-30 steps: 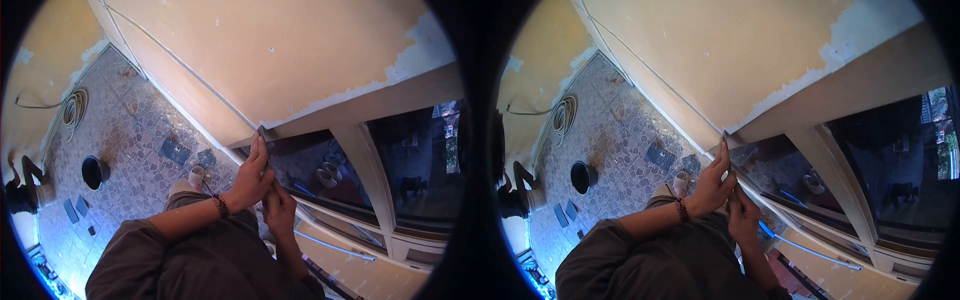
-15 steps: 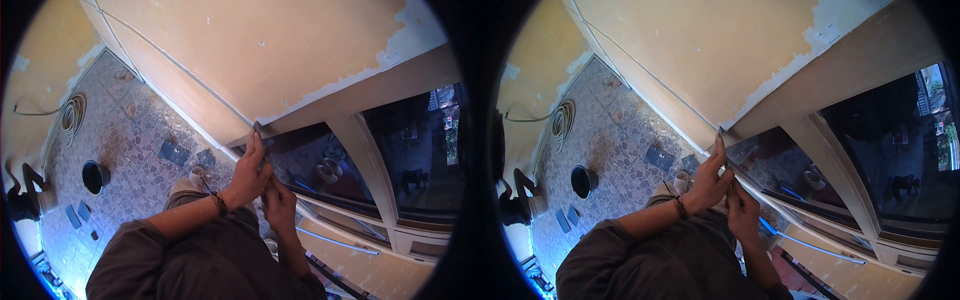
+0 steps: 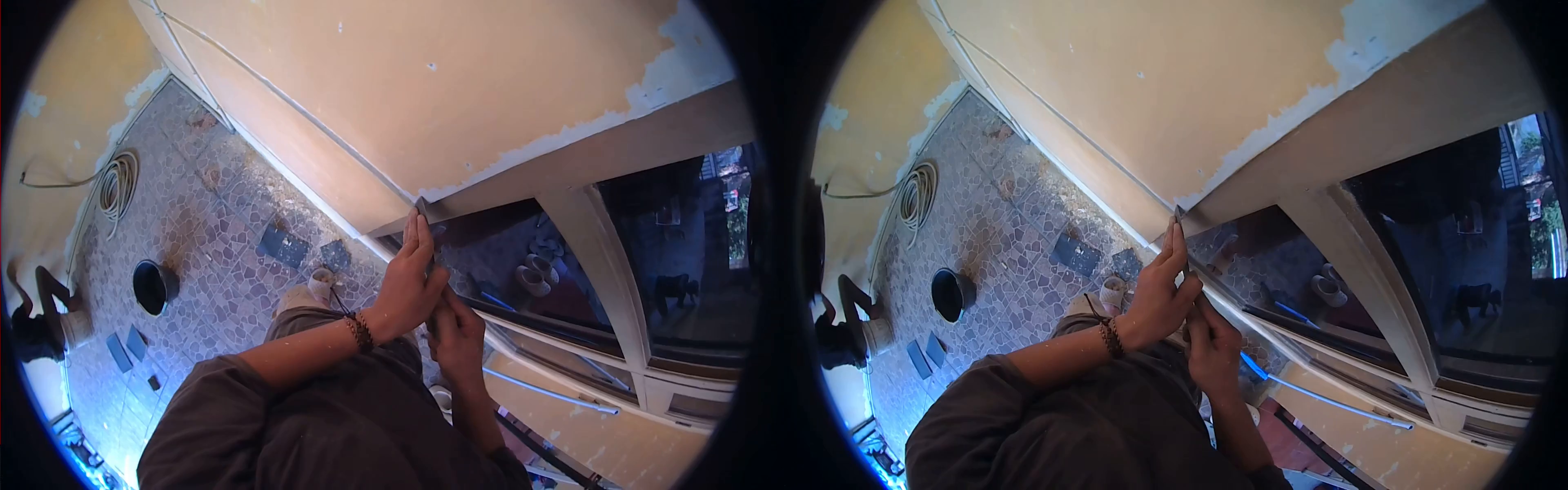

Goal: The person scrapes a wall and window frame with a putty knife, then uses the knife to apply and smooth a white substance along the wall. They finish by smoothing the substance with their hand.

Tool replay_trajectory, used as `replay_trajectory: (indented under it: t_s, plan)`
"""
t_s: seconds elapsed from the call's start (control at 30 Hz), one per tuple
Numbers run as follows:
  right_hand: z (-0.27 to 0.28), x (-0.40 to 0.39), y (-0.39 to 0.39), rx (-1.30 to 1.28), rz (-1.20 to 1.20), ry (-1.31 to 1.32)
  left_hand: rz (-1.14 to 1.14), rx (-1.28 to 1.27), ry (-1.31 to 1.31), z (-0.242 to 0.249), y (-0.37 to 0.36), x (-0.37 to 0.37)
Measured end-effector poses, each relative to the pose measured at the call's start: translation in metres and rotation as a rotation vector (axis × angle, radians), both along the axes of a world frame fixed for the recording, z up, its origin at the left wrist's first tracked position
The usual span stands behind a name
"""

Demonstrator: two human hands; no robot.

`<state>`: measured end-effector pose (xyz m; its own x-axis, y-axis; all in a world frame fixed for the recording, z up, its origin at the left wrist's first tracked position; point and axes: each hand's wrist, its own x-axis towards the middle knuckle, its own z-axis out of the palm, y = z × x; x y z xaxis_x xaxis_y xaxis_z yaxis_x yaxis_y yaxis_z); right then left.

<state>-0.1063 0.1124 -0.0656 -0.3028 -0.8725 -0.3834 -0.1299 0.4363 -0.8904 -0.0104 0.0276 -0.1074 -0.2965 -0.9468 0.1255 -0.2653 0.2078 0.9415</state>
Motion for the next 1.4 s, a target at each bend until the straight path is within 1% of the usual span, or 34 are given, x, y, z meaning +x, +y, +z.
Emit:
replay_trajectory:
  t_s: [0.17, 0.27, 0.33, 0.43, 0.47, 0.53, 0.57, 0.6, 0.63, 0.7, 0.8, 0.83, 0.9, 0.93, 1.0, 1.1, 1.17, 1.23, 1.3, 1.4]
  plan:
    - [0.012, 0.004, -0.011, 0.035, -0.013, -0.033, 0.069, -0.058, -0.023, -0.002, -0.006, -0.002]
    - [0.018, 0.002, -0.010, 0.027, -0.019, -0.020, 0.026, -0.058, 0.010, 0.000, 0.000, -0.005]
    - [0.013, -0.001, -0.011, 0.006, 0.008, 0.018, 0.060, -0.002, 0.024, 0.002, -0.007, -0.004]
    - [-0.007, 0.007, -0.018, -0.090, 0.022, -0.020, 0.049, 0.044, 0.040, 0.001, -0.010, 0.003]
    - [-0.003, 0.005, -0.013, -0.055, 0.027, 0.012, 0.038, 0.047, 0.045, 0.001, -0.010, 0.005]
    - [0.008, -0.003, -0.006, 0.004, 0.042, 0.082, 0.072, -0.137, -0.029, -0.001, -0.004, -0.005]
    - [0.008, -0.001, -0.012, -0.042, 0.046, 0.086, 0.094, -0.230, -0.064, -0.002, -0.003, -0.009]
    - [0.005, 0.003, -0.017, -0.082, 0.045, 0.088, 0.048, 0.007, 0.043, -0.004, -0.001, -0.007]
    - [0.002, 0.005, -0.016, -0.117, 0.038, 0.089, 0.060, 0.003, 0.052, -0.005, -0.005, -0.005]
    - [-0.003, 0.005, -0.011, -0.083, 0.020, 0.061, 0.090, -0.003, 0.066, -0.006, -0.010, 0.002]
    - [-0.001, 0.002, -0.006, -0.040, -0.014, -0.006, 0.056, -0.080, 0.059, -0.008, 0.001, -0.007]
    - [0.000, -0.001, -0.006, -0.022, -0.022, -0.028, 0.088, -0.087, 0.051, -0.008, -0.003, -0.007]
    - [-0.006, 0.007, -0.014, -0.034, -0.027, -0.052, 0.129, -0.083, 0.029, -0.009, -0.006, -0.005]
    - [-0.009, 0.010, -0.014, -0.033, -0.031, -0.065, 0.094, -0.050, 0.037, -0.009, -0.004, -0.003]
    - [-0.002, 0.006, -0.007, -0.043, -0.017, 0.002, 0.026, -0.001, 0.050, -0.005, -0.006, 0.003]
    - [-0.009, 0.001, -0.004, -0.070, -0.001, 0.080, 0.038, -0.060, 0.012, -0.011, 0.002, -0.009]
    - [-0.013, 0.002, -0.002, -0.062, -0.008, 0.068, 0.050, -0.046, 0.022, -0.010, -0.005, -0.003]
    - [-0.007, 0.008, -0.007, -0.049, -0.021, 0.003, 0.042, -0.042, 0.010, -0.010, -0.002, -0.001]
    - [0.001, 0.001, -0.004, -0.009, -0.029, -0.004, 0.021, -0.068, -0.014, -0.007, -0.002, -0.003]
    - [0.001, 0.008, -0.021, 0.000, -0.002, 0.004, 0.100, -0.048, 0.015, -0.004, -0.008, -0.004]
